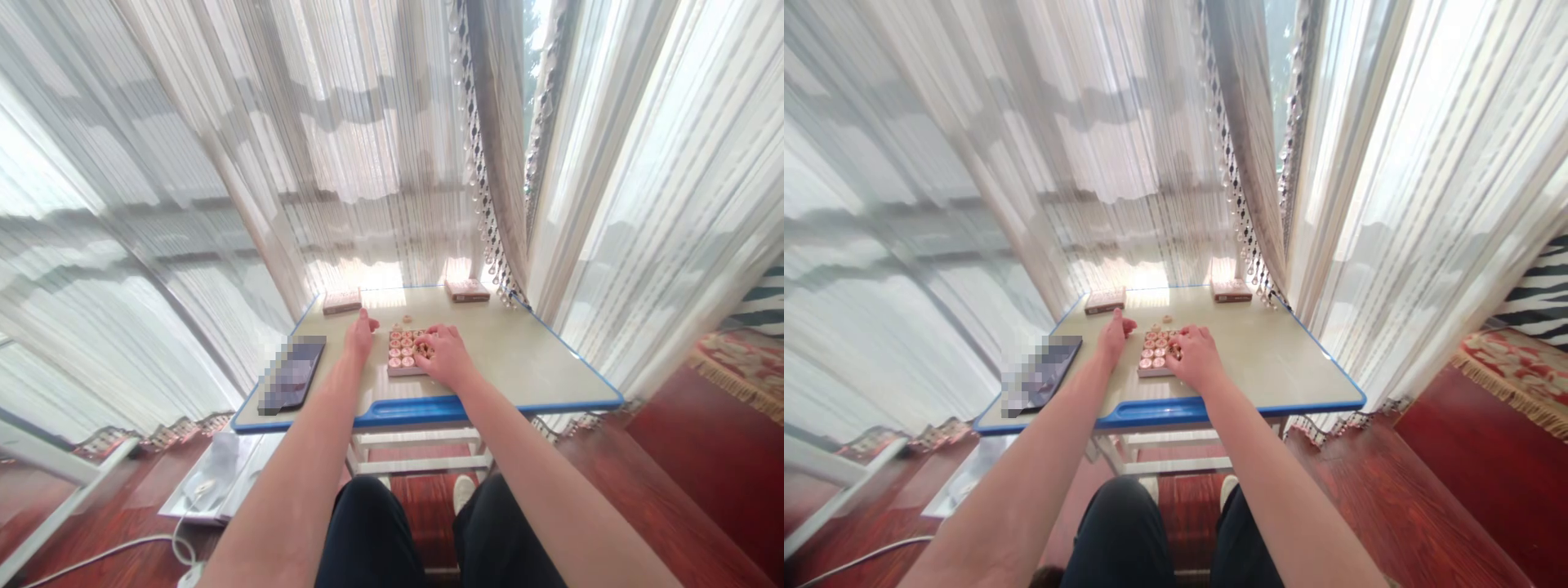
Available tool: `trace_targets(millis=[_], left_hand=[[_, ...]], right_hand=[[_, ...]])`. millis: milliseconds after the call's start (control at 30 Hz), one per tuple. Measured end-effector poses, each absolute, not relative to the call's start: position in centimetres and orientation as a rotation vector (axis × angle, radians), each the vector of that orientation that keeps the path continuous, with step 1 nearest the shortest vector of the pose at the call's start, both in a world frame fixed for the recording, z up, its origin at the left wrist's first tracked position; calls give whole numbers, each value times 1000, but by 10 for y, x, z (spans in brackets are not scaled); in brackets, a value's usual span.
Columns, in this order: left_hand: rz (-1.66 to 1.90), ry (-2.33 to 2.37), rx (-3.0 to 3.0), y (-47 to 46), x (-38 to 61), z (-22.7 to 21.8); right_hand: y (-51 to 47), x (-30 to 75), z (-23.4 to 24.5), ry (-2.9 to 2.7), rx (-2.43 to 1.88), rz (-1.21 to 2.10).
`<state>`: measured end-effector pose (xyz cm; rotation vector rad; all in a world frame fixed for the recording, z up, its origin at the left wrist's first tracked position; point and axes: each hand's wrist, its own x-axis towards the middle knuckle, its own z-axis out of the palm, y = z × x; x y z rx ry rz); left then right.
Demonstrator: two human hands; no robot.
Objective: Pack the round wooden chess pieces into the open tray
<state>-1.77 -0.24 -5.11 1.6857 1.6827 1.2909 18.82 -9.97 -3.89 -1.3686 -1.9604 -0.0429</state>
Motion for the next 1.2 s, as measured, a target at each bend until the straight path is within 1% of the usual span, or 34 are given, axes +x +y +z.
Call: trace_targets(millis=[633, 833, 1200], left_hand=[[1243, 1697, 1699, -15, -14, -41], [1306, 1678, 1653, -13, -14, -41], [1272, 1685, 1682, -13, -15, -41]], right_hand=[[-96, 190, -46, -1928, -1374, -53], [-96, 190, -45, -1906, -1346, -14], [-97, 188, -42, -1913, -1342, 31]])
